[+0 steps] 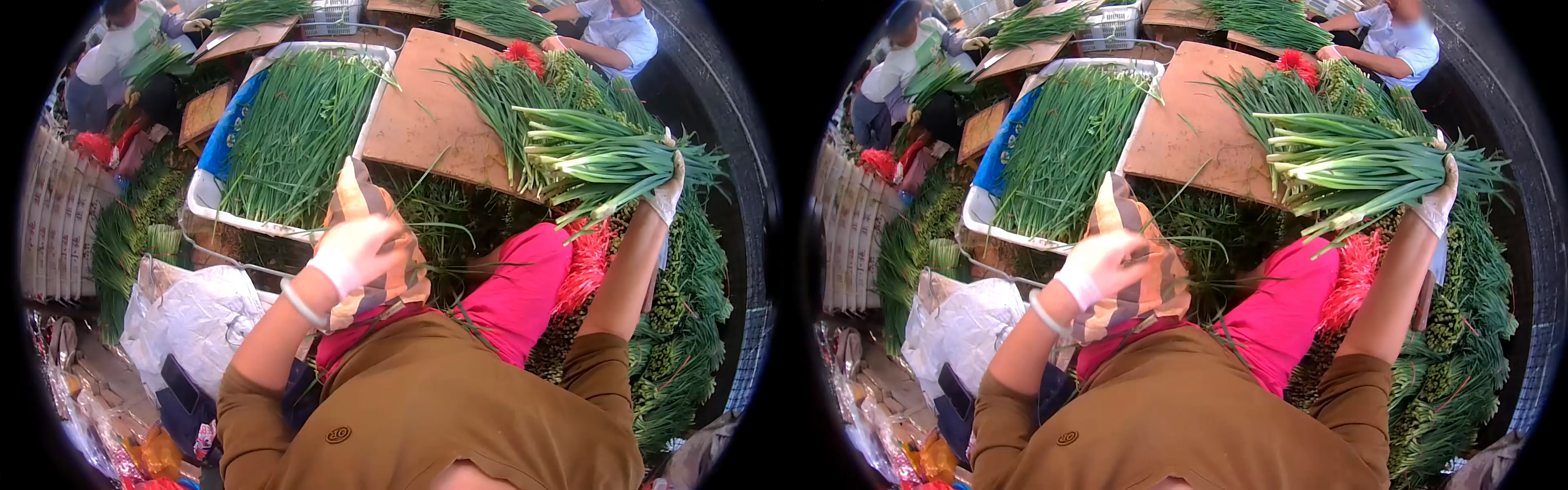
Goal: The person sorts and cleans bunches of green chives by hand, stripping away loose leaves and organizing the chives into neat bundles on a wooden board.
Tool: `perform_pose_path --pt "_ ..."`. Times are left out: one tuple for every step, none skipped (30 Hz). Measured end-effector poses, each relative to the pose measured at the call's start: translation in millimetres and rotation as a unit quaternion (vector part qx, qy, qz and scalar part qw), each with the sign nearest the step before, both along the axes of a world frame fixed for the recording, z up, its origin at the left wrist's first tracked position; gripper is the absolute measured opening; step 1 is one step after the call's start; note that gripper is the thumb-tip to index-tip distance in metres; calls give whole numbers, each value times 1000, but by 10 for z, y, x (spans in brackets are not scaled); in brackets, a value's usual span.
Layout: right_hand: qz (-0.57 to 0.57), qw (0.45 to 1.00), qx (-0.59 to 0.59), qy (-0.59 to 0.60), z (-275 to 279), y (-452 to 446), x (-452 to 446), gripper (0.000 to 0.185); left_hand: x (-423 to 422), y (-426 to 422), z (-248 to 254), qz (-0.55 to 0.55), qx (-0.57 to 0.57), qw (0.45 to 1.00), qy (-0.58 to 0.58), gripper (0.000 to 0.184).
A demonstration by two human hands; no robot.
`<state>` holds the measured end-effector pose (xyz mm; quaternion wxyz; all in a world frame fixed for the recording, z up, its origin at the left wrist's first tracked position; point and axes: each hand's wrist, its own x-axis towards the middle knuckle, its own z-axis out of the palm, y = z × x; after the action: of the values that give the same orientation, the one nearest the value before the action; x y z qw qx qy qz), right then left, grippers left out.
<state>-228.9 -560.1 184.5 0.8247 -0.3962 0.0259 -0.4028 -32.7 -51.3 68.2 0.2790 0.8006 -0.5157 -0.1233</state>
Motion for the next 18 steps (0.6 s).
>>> perform_pose_path --pt "-7 1000 -11 9 -39 56 31 37 26 -143 100 20 -40 998 49 33" --pt "-14 1000 -23 16 -88 85 73 36 22 -298 159 10 -130 987 92 36" --pt "4 1000 -3 -8 -185 28 123 39 -6 -476 230 -4 -184 973 142 37" --pt "-1 1000 -2 1 -222 99 175 41 -80 -640 289 5 -197 952 234 38" --pt "-6 1000 0 11 -260 235 231 44 -160 -766 362 -1 -202 927 316 40" --pt "-30 999 -16 30 -266 410 291 46 -225 -910 323 -10 -215 910 356 42" --pt "-22 999 -13 26 -291 479 329 46 -338 -1071 185 -7 -277 859 430 41" --pt "-16 1000 -10 24 -317 526 347 45 -444 -1191 160 4 -316 820 477 39" --pt "-10 1000 -6 22 -347 571 359 45 -509 -1255 135 14 -352 777 522 37" --pt "-12 1000 0 18 -363 644 383 45 -516 -1255 123 5 -353 773 527 34" --pt "-4 1000 9 21 -397 629 382 45 -515 -1253 120 -5 -354 769 532 32" --pt "6 1000 18 24 -460 603 389 45 -512 -1244 119 -15 -356 765 537 29" --pt "16 999 26 26 -527 569 408 44 -496 -1203 137 -18 -342 790 509 28" --pt "8 999 39 27 -561 517 422 40 -459 -1123 164 -22 -327 814 479 26" --pt "21 999 28 28 -585 469 390 38 -409 -1030 167 -26 -311 837 449 24" --pt "34 999 18 30 -534 537 343 35 -341 -903 133 -55 -314 816 482 25" --pt "44 999 8 30 -507 574 302 33 -244 -724 158 -104 -305 795 514 22" --pt "35 999 23 21 -510 505 241 30 -127 -514 186 -115 -264 773 565 21"
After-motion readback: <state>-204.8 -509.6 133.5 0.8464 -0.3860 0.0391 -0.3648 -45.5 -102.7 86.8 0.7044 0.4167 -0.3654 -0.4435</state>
